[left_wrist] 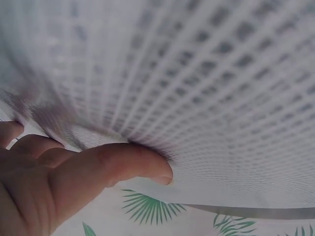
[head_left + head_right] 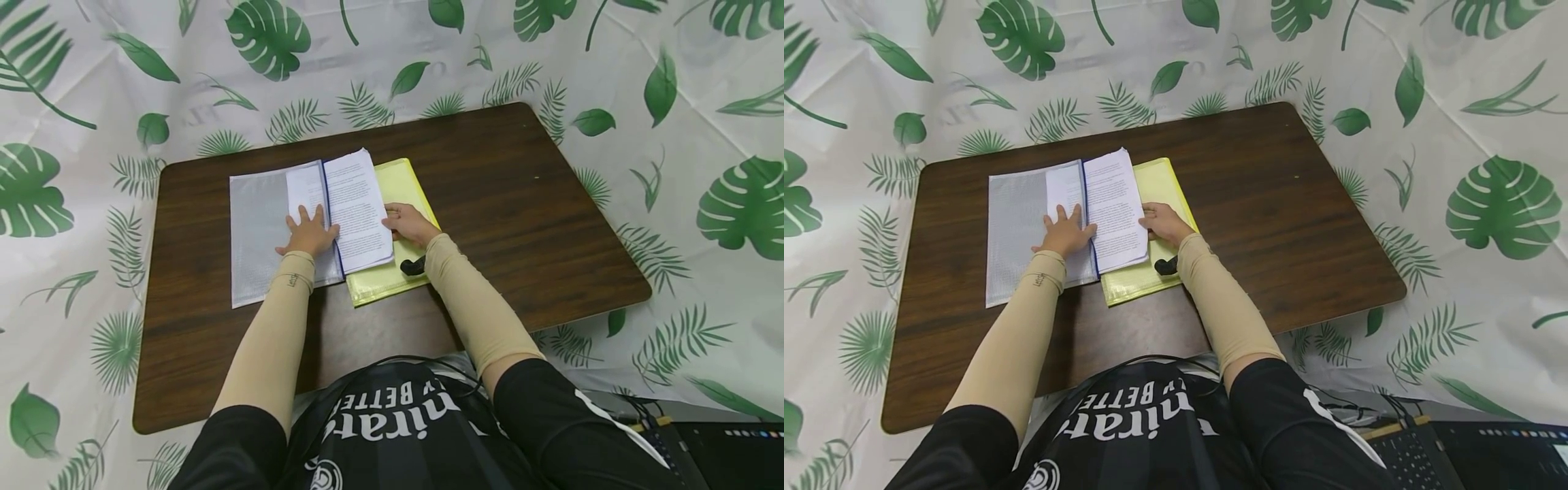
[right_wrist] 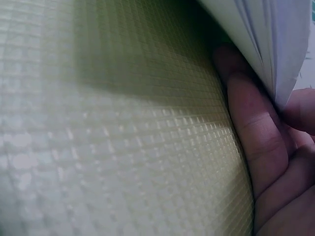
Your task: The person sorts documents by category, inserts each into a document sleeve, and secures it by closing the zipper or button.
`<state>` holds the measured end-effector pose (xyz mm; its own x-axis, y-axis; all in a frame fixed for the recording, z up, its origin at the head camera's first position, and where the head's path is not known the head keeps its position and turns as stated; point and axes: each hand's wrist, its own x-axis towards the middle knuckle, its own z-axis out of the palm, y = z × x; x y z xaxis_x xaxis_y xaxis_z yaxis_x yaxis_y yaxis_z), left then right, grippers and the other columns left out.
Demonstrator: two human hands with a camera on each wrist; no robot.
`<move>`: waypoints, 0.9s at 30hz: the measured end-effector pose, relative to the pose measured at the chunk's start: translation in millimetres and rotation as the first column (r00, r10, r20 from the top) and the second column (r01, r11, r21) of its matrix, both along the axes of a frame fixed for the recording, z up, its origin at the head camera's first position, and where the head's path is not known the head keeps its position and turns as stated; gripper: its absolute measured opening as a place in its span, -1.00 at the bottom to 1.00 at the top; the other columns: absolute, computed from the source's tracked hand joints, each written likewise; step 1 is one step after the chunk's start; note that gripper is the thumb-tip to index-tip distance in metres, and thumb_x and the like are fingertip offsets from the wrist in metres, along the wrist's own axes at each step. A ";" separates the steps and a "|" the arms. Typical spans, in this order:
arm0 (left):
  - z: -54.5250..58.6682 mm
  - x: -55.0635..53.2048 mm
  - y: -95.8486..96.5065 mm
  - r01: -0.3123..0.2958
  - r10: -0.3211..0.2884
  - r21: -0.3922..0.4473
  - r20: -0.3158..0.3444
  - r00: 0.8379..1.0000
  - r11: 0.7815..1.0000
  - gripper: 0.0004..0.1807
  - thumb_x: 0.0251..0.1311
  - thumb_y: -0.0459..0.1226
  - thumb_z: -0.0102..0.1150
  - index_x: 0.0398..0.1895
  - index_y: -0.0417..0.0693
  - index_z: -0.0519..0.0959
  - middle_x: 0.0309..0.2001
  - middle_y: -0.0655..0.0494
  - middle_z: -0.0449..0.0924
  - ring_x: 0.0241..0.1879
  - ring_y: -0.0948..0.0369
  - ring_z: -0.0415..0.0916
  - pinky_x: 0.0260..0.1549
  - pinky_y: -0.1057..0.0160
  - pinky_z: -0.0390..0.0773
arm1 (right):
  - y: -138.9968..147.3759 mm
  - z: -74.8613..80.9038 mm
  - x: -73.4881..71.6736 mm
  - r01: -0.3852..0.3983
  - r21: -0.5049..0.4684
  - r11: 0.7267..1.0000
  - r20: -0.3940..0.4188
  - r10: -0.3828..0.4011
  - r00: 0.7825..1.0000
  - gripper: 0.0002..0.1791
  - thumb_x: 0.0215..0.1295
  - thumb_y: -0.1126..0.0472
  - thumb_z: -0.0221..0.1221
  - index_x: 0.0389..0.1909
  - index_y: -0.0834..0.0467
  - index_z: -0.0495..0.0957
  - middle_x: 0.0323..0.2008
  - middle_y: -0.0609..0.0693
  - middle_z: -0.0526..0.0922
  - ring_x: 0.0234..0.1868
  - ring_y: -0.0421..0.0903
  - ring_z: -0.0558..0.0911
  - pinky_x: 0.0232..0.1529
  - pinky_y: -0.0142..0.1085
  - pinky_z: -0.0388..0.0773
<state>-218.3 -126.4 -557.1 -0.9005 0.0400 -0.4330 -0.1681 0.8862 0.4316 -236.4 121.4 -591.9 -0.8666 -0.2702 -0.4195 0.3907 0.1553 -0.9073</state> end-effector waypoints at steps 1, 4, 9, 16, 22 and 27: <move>0.0 0.2 -0.3 0.000 0.000 0.002 0.002 1.000 1.000 -0.14 0.47 0.20 -0.16 0.68 0.21 -0.21 0.63 -0.11 -0.57 0.54 -0.27 -0.66 0.08 -0.74 -0.18 | 0.2 -0.5 -0.3 -0.003 0.003 1.000 0.001 0.003 1.000 -0.40 0.57 0.28 0.04 0.56 0.15 0.18 0.30 0.17 0.55 0.02 0.02 0.70 -0.18 -0.30 0.67; -0.5 0.2 -0.9 0.002 -0.002 0.002 0.002 1.000 1.000 -0.14 0.47 0.21 -0.17 0.68 0.21 -0.22 0.63 -0.10 -0.57 0.54 -0.27 -0.66 0.08 -0.74 -0.19 | 0.7 -0.9 -1.0 -0.008 0.008 1.000 0.007 0.008 1.000 -0.40 0.57 0.28 0.04 0.57 0.14 0.18 0.30 0.16 0.55 0.02 0.02 0.69 -0.19 -0.31 0.67; -1.5 -0.3 -0.8 0.004 -0.004 -0.003 -0.011 1.000 1.000 -0.15 0.47 0.21 -0.18 0.68 0.22 -0.22 0.63 -0.11 -0.57 0.54 -0.27 -0.65 0.08 -0.74 -0.18 | 1.0 0.3 -2.1 -0.005 -0.004 1.000 0.026 0.005 1.000 -0.39 0.57 0.28 0.05 0.57 0.13 0.18 0.32 0.16 0.53 0.04 0.03 0.69 -0.19 -0.32 0.67; -0.3 -0.1 -0.7 0.000 0.000 -0.015 -0.017 1.000 1.000 -0.15 0.48 0.21 -0.18 0.68 0.21 -0.21 0.63 -0.11 -0.55 0.55 -0.27 -0.63 0.08 -0.74 -0.14 | -0.1 6.2 -2.2 -0.003 -0.010 1.000 0.063 0.004 0.998 -0.39 0.57 0.29 0.04 0.57 0.10 0.17 0.32 0.16 0.53 0.01 0.00 0.69 -0.23 -0.35 0.66; 1.1 -0.7 -1.0 0.003 -0.003 -0.021 -0.030 1.000 1.000 -0.15 0.48 0.20 -0.18 0.68 0.20 -0.20 0.63 -0.12 -0.53 0.55 -0.28 -0.61 0.07 -0.74 -0.13 | -0.4 8.1 -3.0 -0.003 -0.016 1.000 0.068 0.004 0.998 -0.37 0.57 0.28 0.04 0.58 0.09 0.15 0.35 0.16 0.50 -0.03 -0.03 0.70 -0.24 -0.36 0.66; 0.7 0.2 -0.8 0.005 -0.005 -0.020 -0.022 1.000 1.000 -0.16 0.48 0.19 -0.18 0.68 0.20 -0.19 0.63 -0.12 -0.52 0.55 -0.28 -0.60 0.08 -0.74 -0.13 | -0.5 7.1 -3.2 -0.017 0.011 1.000 0.071 0.016 0.997 -0.38 0.57 0.28 0.04 0.58 0.09 0.16 0.33 0.15 0.52 -0.04 -0.03 0.70 -0.27 -0.37 0.65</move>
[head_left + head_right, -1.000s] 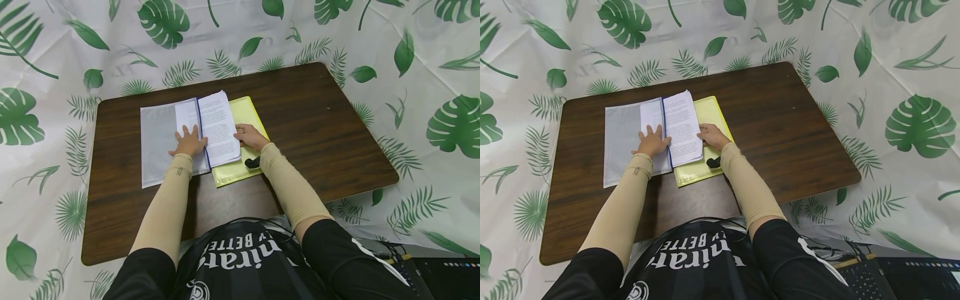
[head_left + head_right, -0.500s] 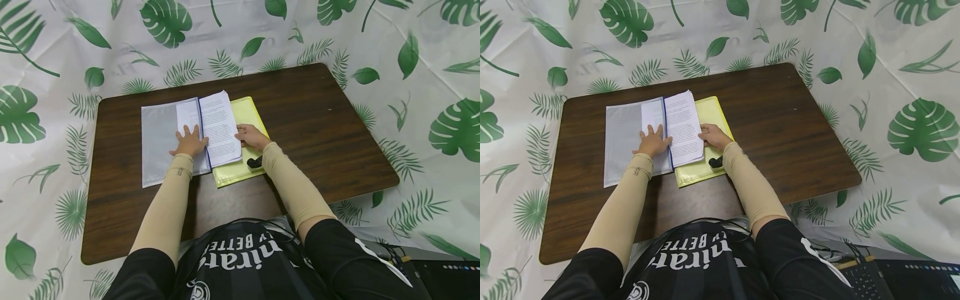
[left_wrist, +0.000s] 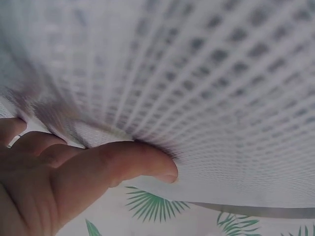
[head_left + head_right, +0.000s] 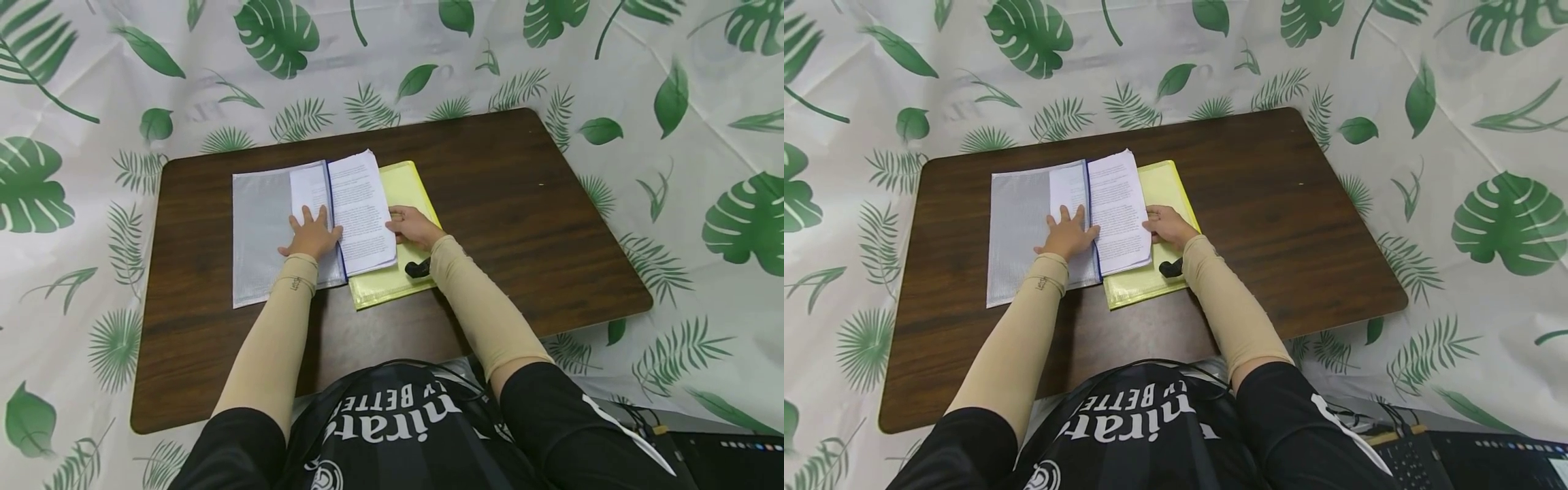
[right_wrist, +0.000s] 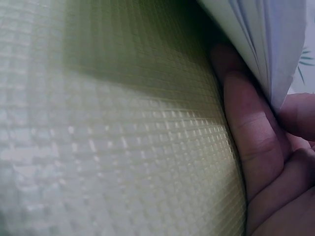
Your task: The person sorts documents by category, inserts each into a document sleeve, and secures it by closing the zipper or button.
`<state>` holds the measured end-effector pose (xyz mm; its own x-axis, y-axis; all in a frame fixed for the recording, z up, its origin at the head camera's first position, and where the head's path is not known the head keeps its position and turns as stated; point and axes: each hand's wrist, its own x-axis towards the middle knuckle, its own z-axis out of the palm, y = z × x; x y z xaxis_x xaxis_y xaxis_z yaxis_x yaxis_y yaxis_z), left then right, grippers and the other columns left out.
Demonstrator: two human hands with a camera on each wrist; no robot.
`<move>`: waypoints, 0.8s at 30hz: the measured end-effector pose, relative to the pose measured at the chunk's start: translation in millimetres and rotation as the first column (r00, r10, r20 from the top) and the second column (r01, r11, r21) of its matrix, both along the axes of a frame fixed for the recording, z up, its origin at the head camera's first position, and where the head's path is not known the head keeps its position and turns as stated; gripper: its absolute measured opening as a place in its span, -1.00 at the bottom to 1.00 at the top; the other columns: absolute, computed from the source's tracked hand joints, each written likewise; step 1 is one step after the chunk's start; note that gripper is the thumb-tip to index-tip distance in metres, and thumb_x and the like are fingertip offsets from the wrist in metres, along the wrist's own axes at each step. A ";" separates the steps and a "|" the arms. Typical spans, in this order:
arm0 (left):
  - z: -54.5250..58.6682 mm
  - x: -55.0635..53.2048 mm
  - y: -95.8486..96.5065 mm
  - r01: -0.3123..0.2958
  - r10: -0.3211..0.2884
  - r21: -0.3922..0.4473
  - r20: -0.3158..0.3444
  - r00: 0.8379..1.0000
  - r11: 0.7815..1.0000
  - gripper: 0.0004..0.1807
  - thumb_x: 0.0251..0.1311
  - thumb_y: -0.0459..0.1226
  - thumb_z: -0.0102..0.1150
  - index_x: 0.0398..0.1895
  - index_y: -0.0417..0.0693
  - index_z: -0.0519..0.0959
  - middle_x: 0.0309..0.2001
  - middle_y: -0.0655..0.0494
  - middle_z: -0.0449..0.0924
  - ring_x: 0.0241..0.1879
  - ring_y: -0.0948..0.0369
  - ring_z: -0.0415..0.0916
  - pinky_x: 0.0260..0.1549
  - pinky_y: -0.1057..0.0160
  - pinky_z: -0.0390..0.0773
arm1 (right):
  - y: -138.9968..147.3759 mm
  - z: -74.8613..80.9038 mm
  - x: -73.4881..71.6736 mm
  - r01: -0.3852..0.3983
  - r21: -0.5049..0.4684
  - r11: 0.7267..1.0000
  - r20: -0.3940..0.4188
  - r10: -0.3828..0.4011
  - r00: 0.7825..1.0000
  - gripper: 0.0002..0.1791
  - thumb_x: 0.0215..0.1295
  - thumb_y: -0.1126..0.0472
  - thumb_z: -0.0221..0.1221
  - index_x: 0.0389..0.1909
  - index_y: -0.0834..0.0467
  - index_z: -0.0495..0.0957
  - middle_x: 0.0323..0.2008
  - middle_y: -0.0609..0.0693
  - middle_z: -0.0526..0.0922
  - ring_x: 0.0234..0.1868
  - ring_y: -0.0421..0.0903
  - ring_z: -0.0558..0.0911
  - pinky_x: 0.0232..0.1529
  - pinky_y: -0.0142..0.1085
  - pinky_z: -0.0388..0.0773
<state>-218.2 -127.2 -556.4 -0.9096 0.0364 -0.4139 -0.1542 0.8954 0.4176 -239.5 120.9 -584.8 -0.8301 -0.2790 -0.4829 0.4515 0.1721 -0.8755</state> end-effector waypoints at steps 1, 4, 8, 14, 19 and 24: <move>0.3 0.1 0.1 0.000 0.000 -0.002 -0.004 1.000 1.000 -0.16 0.48 0.19 -0.18 0.68 0.19 -0.19 0.64 -0.12 -0.51 0.55 -0.29 -0.59 0.08 -0.74 -0.12 | -0.1 0.1 -0.1 -0.001 0.003 1.000 -0.004 0.001 1.000 -0.38 0.57 0.28 0.04 0.58 0.09 0.16 0.32 0.15 0.53 -0.04 -0.03 0.70 -0.27 -0.37 0.65; 1.1 0.0 0.3 0.001 -0.001 -0.011 -0.020 1.000 1.000 -0.16 0.48 0.19 -0.18 0.68 0.19 -0.18 0.64 -0.13 -0.49 0.55 -0.29 -0.57 0.07 -0.74 -0.10 | -0.6 0.1 -0.9 0.004 0.003 1.000 -0.020 -0.004 1.000 -0.39 0.57 0.29 0.04 0.57 0.12 0.17 0.32 0.16 0.53 -0.03 -0.03 0.69 -0.26 -0.37 0.65; 2.2 -0.3 0.7 -0.004 0.003 -0.013 -0.038 0.999 1.000 -0.16 0.48 0.18 -0.15 0.68 0.17 -0.14 0.64 -0.13 -0.45 0.56 -0.29 -0.54 0.05 -0.75 -0.09 | -1.1 0.9 -1.2 0.002 0.003 1.000 -0.026 -0.002 1.000 -0.39 0.57 0.29 0.03 0.58 0.13 0.16 0.33 0.17 0.52 0.00 -0.01 0.69 -0.24 -0.36 0.65; 0.9 -0.2 0.9 -0.004 0.004 -0.009 -0.023 1.000 1.000 -0.16 0.48 0.18 -0.17 0.68 0.18 -0.17 0.64 -0.12 -0.47 0.55 -0.29 -0.56 0.07 -0.74 -0.11 | -0.8 -1.2 0.0 0.002 0.015 1.000 -0.024 -0.002 1.000 -0.40 0.58 0.29 0.02 0.57 0.11 0.17 0.33 0.15 0.52 -0.04 -0.03 0.69 -0.27 -0.36 0.64; -1.0 1.3 0.8 -0.012 0.011 -0.012 -0.013 1.000 1.000 -0.16 0.48 0.19 -0.17 0.68 0.19 -0.18 0.64 -0.11 -0.48 0.55 -0.28 -0.57 0.07 -0.74 -0.12 | -2.2 -1.5 1.8 -0.014 0.024 1.000 -0.028 0.015 0.999 -0.40 0.59 0.29 0.00 0.58 0.10 0.14 0.32 0.13 0.52 -0.06 -0.04 0.69 -0.27 -0.35 0.63; -1.7 0.2 -0.6 -0.009 0.009 -0.012 -0.009 1.000 1.000 -0.16 0.48 0.19 -0.17 0.68 0.19 -0.18 0.64 -0.12 -0.48 0.55 -0.29 -0.58 0.05 -0.75 -0.11 | -4.2 -1.2 1.6 -0.033 0.065 0.997 -0.043 0.036 0.998 -0.35 0.60 0.27 -0.01 0.61 0.12 0.05 0.41 0.13 0.44 -0.07 -0.07 0.68 -0.27 -0.35 0.62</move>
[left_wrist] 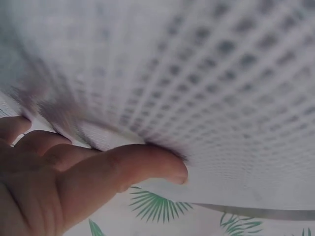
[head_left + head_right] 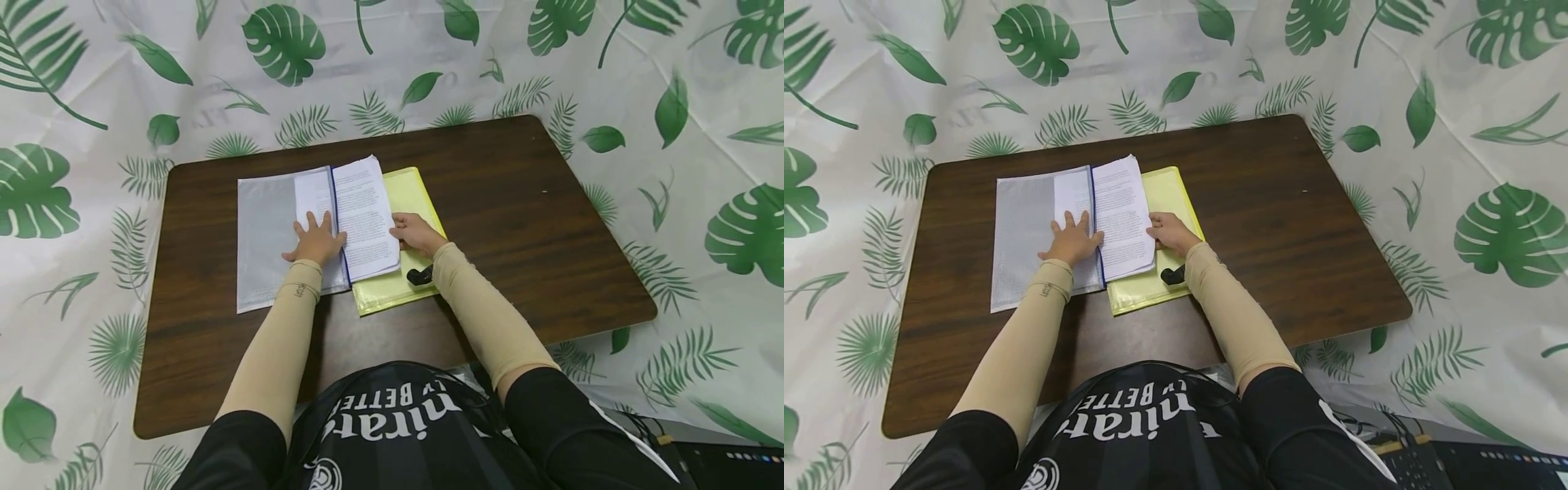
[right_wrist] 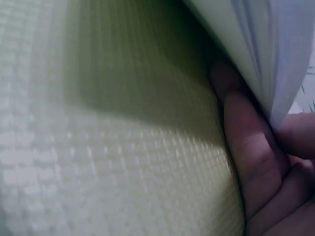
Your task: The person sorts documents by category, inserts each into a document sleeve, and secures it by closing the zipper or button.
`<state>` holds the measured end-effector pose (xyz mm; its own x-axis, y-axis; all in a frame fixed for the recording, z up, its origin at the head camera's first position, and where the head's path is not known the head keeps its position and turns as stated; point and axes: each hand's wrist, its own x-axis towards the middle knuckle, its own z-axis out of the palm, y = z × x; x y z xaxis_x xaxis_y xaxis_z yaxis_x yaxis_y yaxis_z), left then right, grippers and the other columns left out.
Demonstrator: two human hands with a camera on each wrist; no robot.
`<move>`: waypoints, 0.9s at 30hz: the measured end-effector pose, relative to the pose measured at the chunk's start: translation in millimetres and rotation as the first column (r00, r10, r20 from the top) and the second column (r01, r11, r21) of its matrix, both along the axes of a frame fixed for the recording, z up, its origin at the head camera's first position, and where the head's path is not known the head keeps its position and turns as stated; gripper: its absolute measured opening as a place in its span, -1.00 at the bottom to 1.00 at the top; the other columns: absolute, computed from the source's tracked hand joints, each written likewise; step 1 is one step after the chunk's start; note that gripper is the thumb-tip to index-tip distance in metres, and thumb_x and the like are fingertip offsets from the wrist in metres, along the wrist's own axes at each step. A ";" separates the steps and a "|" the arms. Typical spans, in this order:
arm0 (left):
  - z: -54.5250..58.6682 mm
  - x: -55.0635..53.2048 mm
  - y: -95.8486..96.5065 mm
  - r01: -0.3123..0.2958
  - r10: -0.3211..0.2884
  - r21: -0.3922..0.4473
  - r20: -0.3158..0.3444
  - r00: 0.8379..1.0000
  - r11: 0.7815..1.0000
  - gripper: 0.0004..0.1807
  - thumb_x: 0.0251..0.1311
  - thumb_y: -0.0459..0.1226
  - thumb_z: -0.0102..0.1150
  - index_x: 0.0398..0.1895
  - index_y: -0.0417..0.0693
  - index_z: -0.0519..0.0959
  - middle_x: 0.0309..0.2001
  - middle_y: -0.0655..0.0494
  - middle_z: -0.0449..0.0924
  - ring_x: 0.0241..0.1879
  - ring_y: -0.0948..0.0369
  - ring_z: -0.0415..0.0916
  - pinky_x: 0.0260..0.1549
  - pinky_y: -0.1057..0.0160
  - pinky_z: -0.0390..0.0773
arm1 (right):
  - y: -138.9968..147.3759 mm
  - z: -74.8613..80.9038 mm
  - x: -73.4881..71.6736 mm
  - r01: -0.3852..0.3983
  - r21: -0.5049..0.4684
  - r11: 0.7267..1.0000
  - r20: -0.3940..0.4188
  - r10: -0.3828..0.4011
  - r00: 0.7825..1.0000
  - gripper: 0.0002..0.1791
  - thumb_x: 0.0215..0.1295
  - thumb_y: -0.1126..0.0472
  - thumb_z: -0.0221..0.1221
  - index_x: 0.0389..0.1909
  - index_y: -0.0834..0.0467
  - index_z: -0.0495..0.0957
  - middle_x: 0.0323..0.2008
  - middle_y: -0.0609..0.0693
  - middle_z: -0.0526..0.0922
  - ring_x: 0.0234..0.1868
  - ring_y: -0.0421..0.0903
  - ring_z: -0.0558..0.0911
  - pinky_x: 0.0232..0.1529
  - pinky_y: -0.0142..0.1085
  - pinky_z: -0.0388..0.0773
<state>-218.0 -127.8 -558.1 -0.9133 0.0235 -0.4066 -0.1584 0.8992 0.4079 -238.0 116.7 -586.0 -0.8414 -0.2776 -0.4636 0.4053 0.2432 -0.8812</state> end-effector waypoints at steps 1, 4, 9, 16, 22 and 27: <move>-0.1 -0.4 0.0 0.001 -0.001 0.001 0.004 1.000 1.000 -0.16 0.48 0.18 -0.16 0.68 0.19 -0.18 0.64 -0.12 -0.48 0.55 -0.29 -0.58 0.05 -0.75 -0.11 | -0.2 -0.7 0.0 -0.003 0.004 1.000 -0.007 0.003 1.000 -0.35 0.60 0.27 -0.01 0.61 0.12 0.04 0.42 0.13 0.43 -0.07 -0.07 0.68 -0.28 -0.35 0.62; -0.5 -1.5 0.5 -0.009 0.009 0.015 0.021 1.000 1.000 -0.15 0.47 0.19 -0.15 0.68 0.21 -0.19 0.64 -0.10 -0.51 0.55 -0.28 -0.61 0.05 -0.75 -0.12 | -0.6 -2.1 -2.0 -0.022 0.009 1.000 -0.017 0.022 1.000 -0.36 0.61 0.28 -0.03 0.61 0.11 0.05 0.43 0.13 0.41 -0.06 -0.06 0.68 -0.27 -0.32 0.63; 0.6 -2.5 1.1 -0.023 0.021 0.039 0.056 0.998 0.999 -0.14 0.47 0.19 -0.14 0.67 0.24 -0.22 0.64 -0.06 -0.56 0.55 -0.25 -0.65 0.07 -0.74 -0.16 | -4.3 5.5 -3.8 -0.051 0.075 0.996 -0.056 0.055 0.997 -0.42 0.61 0.32 -0.06 0.58 0.11 0.16 0.36 0.19 0.47 0.10 0.09 0.64 -0.04 -0.12 0.62; 0.0 -2.6 0.4 -0.032 0.031 0.034 0.043 0.999 0.999 -0.14 0.46 0.18 -0.12 0.68 0.22 -0.19 0.64 -0.07 -0.54 0.55 -0.26 -0.63 0.07 -0.74 -0.14 | -16.2 10.7 -1.5 -0.111 0.186 0.976 -0.171 0.143 0.975 -0.46 0.59 0.36 -0.08 0.53 0.19 0.23 0.05 0.18 0.55 0.00 -0.07 0.55 -0.01 -0.26 0.44; 3.7 -3.2 1.6 -0.032 0.030 0.039 0.050 0.998 0.999 -0.14 0.47 0.18 -0.14 0.68 0.21 -0.21 0.63 -0.07 -0.56 0.54 -0.26 -0.65 0.08 -0.74 -0.15 | -14.3 4.3 -1.1 -0.099 0.125 0.987 -0.181 0.121 0.976 -0.45 0.61 0.32 -0.08 0.55 0.18 0.20 0.10 0.17 0.59 -0.03 -0.06 0.60 0.02 -0.27 0.51; 6.0 -1.8 2.7 -0.028 0.026 0.041 0.063 0.998 0.999 -0.14 0.47 0.19 -0.14 0.68 0.20 -0.20 0.63 -0.08 -0.55 0.54 -0.26 -0.65 0.08 -0.74 -0.15 | -10.8 -3.0 -0.9 -0.025 -0.002 1.000 -0.133 0.024 0.991 -0.30 0.59 0.36 -0.05 0.63 -0.02 -0.01 0.11 0.24 0.64 -0.10 0.09 0.69 -0.23 -0.20 0.59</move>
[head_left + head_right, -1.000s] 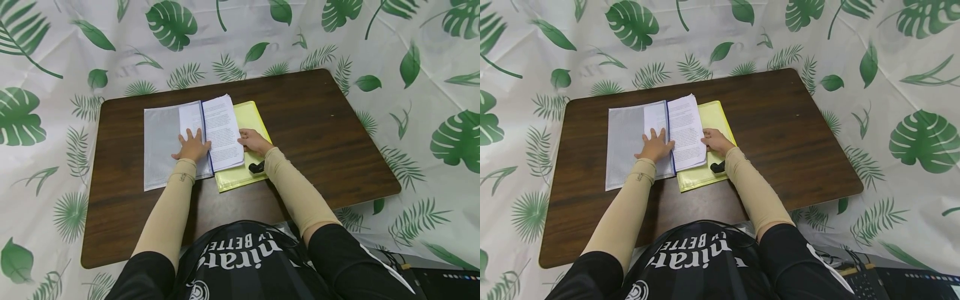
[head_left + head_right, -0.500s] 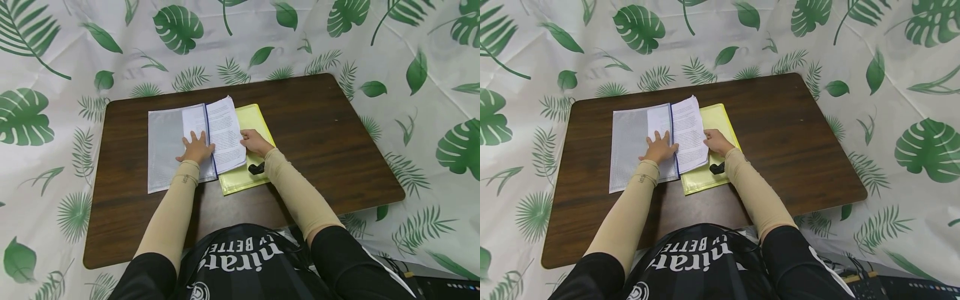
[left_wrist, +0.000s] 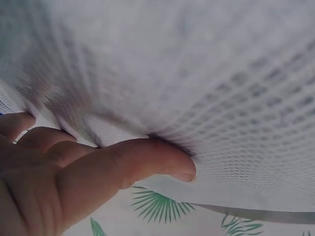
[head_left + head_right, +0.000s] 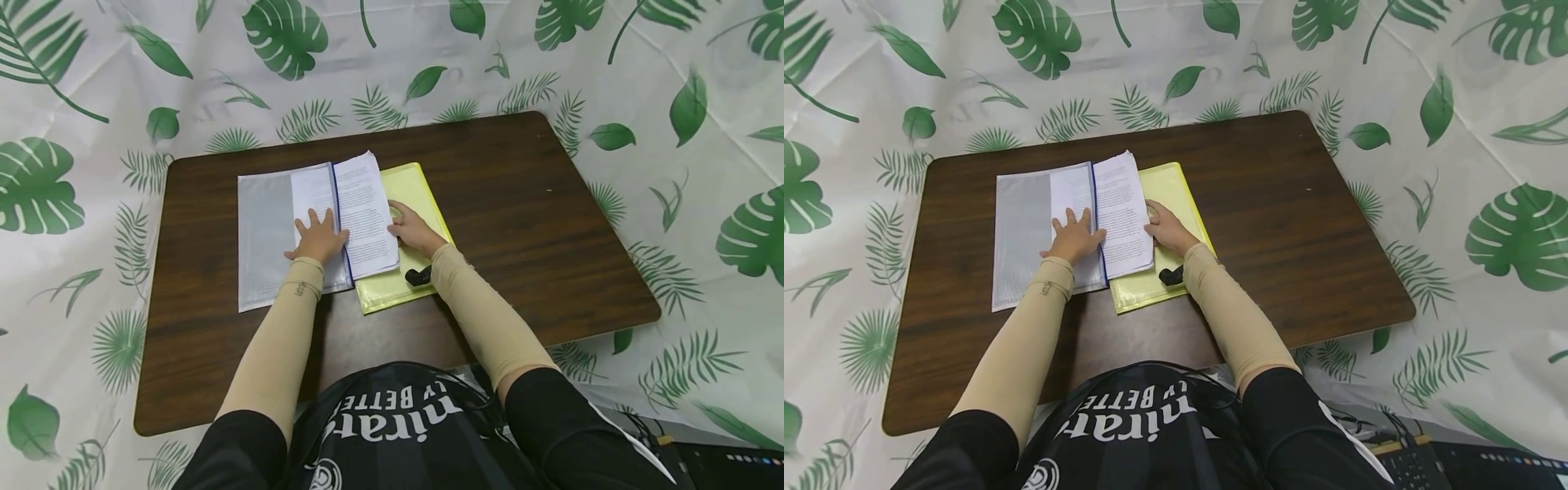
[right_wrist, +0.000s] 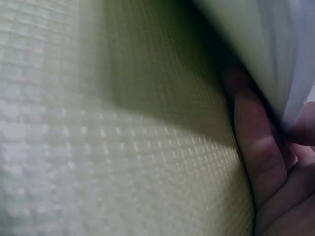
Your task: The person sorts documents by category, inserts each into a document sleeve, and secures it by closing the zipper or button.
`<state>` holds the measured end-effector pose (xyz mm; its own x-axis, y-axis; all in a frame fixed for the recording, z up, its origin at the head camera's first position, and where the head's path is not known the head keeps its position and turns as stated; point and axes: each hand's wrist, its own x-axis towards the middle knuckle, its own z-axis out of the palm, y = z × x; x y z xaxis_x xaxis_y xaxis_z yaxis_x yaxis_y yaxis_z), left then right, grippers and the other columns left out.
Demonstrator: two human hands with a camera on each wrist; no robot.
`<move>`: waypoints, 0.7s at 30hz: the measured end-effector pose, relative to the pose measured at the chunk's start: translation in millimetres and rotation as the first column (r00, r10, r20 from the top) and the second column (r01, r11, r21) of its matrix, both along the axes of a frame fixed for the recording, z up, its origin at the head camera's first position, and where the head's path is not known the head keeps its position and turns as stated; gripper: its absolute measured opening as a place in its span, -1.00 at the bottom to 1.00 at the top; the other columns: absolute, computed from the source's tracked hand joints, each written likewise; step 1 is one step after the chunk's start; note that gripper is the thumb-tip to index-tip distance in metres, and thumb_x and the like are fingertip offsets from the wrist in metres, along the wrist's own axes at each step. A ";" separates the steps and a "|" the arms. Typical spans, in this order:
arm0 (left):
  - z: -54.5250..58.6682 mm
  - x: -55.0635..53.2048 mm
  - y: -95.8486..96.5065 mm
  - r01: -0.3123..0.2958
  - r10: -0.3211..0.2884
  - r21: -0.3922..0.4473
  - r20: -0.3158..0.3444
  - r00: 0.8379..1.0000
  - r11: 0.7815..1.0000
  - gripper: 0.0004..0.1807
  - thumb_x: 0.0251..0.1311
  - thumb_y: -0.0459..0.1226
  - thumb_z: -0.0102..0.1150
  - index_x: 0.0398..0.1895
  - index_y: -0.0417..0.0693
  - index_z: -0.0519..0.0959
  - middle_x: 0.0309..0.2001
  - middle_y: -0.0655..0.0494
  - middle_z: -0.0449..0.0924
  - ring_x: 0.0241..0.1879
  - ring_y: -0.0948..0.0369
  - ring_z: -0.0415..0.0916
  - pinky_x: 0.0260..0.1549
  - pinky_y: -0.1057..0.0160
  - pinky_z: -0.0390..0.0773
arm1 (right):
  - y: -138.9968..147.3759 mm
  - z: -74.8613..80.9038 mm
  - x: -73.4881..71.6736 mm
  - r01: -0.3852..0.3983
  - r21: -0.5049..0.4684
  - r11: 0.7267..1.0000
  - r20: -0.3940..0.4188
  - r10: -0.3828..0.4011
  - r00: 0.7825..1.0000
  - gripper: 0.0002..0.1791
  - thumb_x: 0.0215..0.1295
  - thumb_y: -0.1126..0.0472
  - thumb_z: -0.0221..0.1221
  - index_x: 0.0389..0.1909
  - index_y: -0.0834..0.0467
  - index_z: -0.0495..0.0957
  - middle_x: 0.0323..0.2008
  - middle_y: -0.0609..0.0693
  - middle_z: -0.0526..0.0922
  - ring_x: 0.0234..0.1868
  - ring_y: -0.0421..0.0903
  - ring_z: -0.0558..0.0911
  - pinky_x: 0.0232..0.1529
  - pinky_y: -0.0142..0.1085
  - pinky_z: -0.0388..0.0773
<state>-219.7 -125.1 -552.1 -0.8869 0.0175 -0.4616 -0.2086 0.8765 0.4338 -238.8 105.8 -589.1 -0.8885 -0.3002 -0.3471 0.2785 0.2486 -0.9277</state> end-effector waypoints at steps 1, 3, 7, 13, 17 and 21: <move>0.3 0.1 -0.2 -0.001 0.001 0.001 0.000 1.000 1.000 -0.14 0.47 0.18 -0.14 0.68 0.20 -0.20 0.64 -0.07 -0.55 0.55 -0.26 -0.65 0.07 -0.74 -0.15 | -0.2 -0.7 -0.3 0.011 -0.019 1.000 0.000 -0.011 1.000 -0.28 0.58 0.38 -0.05 0.64 -0.05 -0.02 0.04 0.26 0.66 -0.18 0.10 0.69 -0.30 -0.21 0.57; 1.0 -0.3 -0.6 -0.003 0.003 0.006 0.002 1.000 1.000 -0.16 0.48 0.16 -0.14 0.68 0.21 -0.19 0.64 -0.08 -0.55 0.55 -0.26 -0.65 0.07 -0.74 -0.16 | -1.1 -0.9 -0.6 0.016 -0.033 0.999 -0.006 -0.016 1.000 -0.26 0.57 0.41 -0.05 0.64 -0.08 -0.02 -0.03 0.27 0.67 -0.28 0.04 0.67 -0.39 -0.25 0.56; 0.6 -1.9 -0.4 0.003 -0.003 0.007 0.023 1.000 1.000 -0.20 0.50 0.13 -0.21 0.68 0.23 -0.22 0.63 -0.07 -0.59 0.54 -0.26 -0.68 0.07 -0.75 -0.19 | -2.9 0.9 -0.3 0.016 -0.015 1.000 -0.016 -0.017 1.000 -0.24 0.55 0.45 -0.05 0.64 -0.07 -0.01 0.00 0.28 0.68 -0.27 0.01 0.69 -0.43 -0.28 0.56; -1.0 -4.9 0.9 -0.005 0.005 -0.008 0.015 1.000 1.000 -0.22 0.51 0.10 -0.27 0.68 0.22 -0.24 0.63 -0.07 -0.59 0.53 -0.28 -0.68 0.05 -0.76 -0.18 | -10.9 3.0 -4.7 -0.012 -0.032 0.999 -0.052 0.011 0.999 -0.20 0.51 0.53 -0.09 0.64 -0.03 -0.02 0.24 0.29 0.57 0.03 0.12 0.69 -0.20 -0.25 0.62; -0.6 -5.7 0.7 -0.008 0.008 -0.012 0.004 1.000 1.000 -0.23 0.52 0.09 -0.28 0.68 0.20 -0.23 0.63 -0.08 -0.57 0.53 -0.29 -0.67 0.03 -0.77 -0.17 | -14.7 0.2 -8.2 -0.048 -0.044 0.998 -0.068 0.045 0.997 -0.20 0.51 0.54 -0.10 0.65 -0.04 -0.04 0.27 0.30 0.54 0.08 0.12 0.67 -0.13 -0.25 0.63; -0.7 -4.7 0.9 0.004 -0.004 -0.002 0.016 1.000 1.000 -0.24 0.53 0.08 -0.30 0.68 0.22 -0.24 0.63 -0.07 -0.58 0.53 -0.28 -0.68 0.03 -0.77 -0.17 | -11.6 -3.7 -7.2 -0.033 -0.015 0.999 -0.054 0.032 0.998 -0.21 0.54 0.49 -0.08 0.65 -0.08 -0.05 0.21 0.26 0.60 -0.12 0.08 0.72 -0.33 -0.27 0.62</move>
